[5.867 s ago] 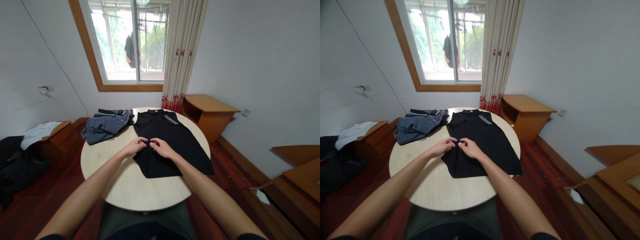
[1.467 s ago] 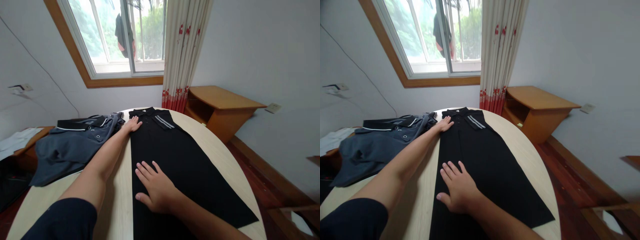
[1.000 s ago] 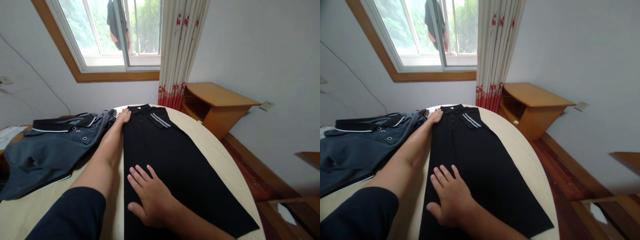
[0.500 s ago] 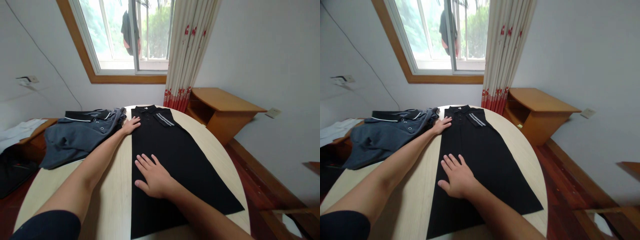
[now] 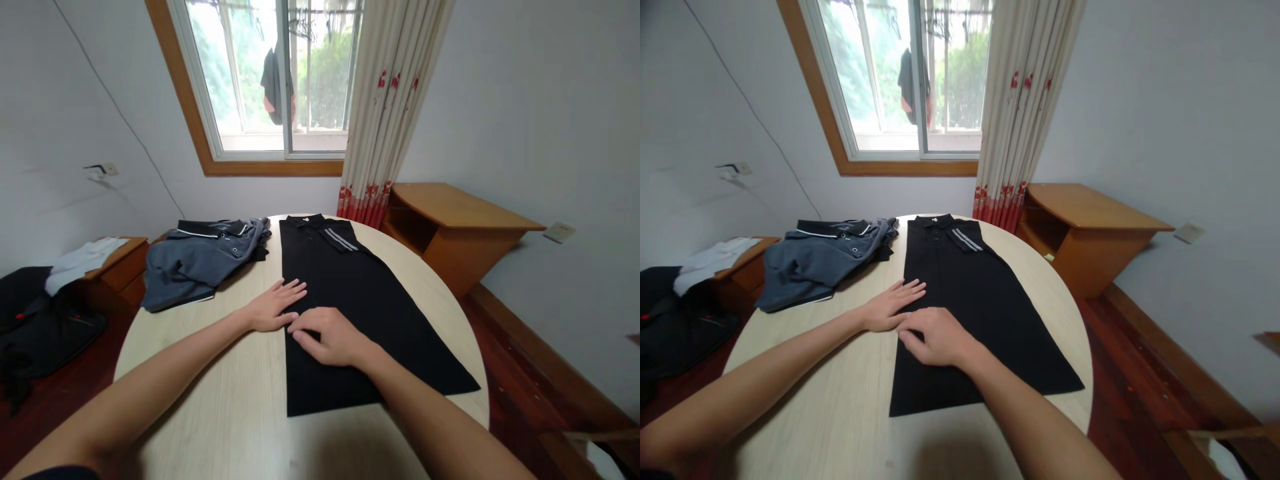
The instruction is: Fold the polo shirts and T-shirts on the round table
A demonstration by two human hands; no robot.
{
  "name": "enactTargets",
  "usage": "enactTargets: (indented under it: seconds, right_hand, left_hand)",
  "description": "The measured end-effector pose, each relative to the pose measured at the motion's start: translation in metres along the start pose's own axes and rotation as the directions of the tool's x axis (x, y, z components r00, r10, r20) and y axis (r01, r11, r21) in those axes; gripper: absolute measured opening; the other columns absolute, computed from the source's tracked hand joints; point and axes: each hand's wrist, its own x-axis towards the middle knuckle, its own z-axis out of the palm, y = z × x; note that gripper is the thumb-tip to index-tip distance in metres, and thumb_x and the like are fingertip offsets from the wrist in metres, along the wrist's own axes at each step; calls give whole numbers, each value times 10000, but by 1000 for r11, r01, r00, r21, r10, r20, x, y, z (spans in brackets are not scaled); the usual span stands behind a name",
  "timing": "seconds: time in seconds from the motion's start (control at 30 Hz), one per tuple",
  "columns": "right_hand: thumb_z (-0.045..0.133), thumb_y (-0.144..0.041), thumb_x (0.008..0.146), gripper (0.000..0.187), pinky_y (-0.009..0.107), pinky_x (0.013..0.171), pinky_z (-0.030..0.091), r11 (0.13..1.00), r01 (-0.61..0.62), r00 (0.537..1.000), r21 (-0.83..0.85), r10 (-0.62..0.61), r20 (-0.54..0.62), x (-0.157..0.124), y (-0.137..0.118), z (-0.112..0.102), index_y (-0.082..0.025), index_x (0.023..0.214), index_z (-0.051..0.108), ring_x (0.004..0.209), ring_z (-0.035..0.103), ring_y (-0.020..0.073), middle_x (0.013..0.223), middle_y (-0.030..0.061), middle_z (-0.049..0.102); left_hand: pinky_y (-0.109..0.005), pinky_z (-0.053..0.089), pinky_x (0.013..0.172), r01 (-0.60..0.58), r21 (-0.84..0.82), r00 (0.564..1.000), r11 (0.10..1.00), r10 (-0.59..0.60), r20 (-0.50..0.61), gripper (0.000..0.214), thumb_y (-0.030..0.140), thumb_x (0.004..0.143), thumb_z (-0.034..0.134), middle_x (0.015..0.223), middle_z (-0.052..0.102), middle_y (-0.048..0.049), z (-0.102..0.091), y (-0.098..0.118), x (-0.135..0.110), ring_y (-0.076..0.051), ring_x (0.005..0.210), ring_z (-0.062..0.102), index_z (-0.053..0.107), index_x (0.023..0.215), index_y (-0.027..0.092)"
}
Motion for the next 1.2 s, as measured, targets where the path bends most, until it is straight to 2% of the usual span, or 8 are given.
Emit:
enactTargets:
  seconds: [0.1,0.2,0.37,0.47,0.6,0.73,0.97,1.2]
  right_hand:
    - [462,-316,976,325,325,933,511,986,-158,936,45,165,-310,-10,15,-27,-190,1040,756,988,703,209,1066,83,763]
    - [497,-344,960,321,316,929,502,904,-425,780,51,394,-485,-29,51,-56,-175,1048,756,1001,697,219,1063,91,764]
    - [566,-328,910,363,322,918,485,468,-883,423,-25,773,-472,-74,117,-88,-140,1183,716,1078,674,263,1191,143,721]
    - [650,-301,844,393,311,858,495,307,-947,317,-92,857,-406,-91,137,-94,-95,1172,712,1084,680,290,1194,201,705]
    - [712,-267,784,209,286,714,500,274,-955,295,-109,888,-352,-95,137,-96,-120,927,754,898,714,264,930,166,742]
    - [739,-260,777,161,250,551,452,300,-953,304,-45,943,-134,-92,124,-93,-147,688,668,629,642,182,630,62,649]
    - [747,-292,825,297,189,447,402,293,-925,348,243,909,230,-82,85,-82,-169,680,519,482,560,103,570,16,587]
    - [650,-247,870,228,180,464,389,361,-889,415,283,895,163,-73,69,-84,-182,723,487,492,502,79,567,-34,502]
  left_hand:
    - [-551,78,1250,-83,-60,996,995,85,31,692,557,1003,426,1657,219,-87,4,35,-22,-291,1550,130,254,1607,265]
    - [-585,80,1242,-159,-132,984,978,169,64,694,545,990,468,1652,235,-87,8,72,-37,-317,1545,139,276,1600,274]
    - [-604,142,1234,-281,-229,951,932,303,66,670,490,954,557,1616,352,-83,16,122,-49,-334,1518,251,373,1560,270]
    - [-506,366,1164,-305,-204,950,930,312,2,481,355,958,543,1473,557,-105,20,131,-49,-306,1387,478,550,1424,234]
    - [-383,548,850,-275,-130,961,952,274,-33,255,237,933,519,1024,724,-111,15,125,-48,-247,959,671,718,1090,207]
    - [-321,540,810,-230,-308,967,923,252,32,176,174,842,618,898,725,-56,-5,106,-57,-205,854,680,752,944,227]
    - [-242,486,629,177,-590,933,787,56,355,323,464,776,789,759,720,-18,-36,67,-81,-148,672,638,787,965,202]
    - [-275,503,735,57,-509,998,859,-29,63,333,463,950,589,914,747,-60,-19,93,-59,-176,807,674,767,953,182]
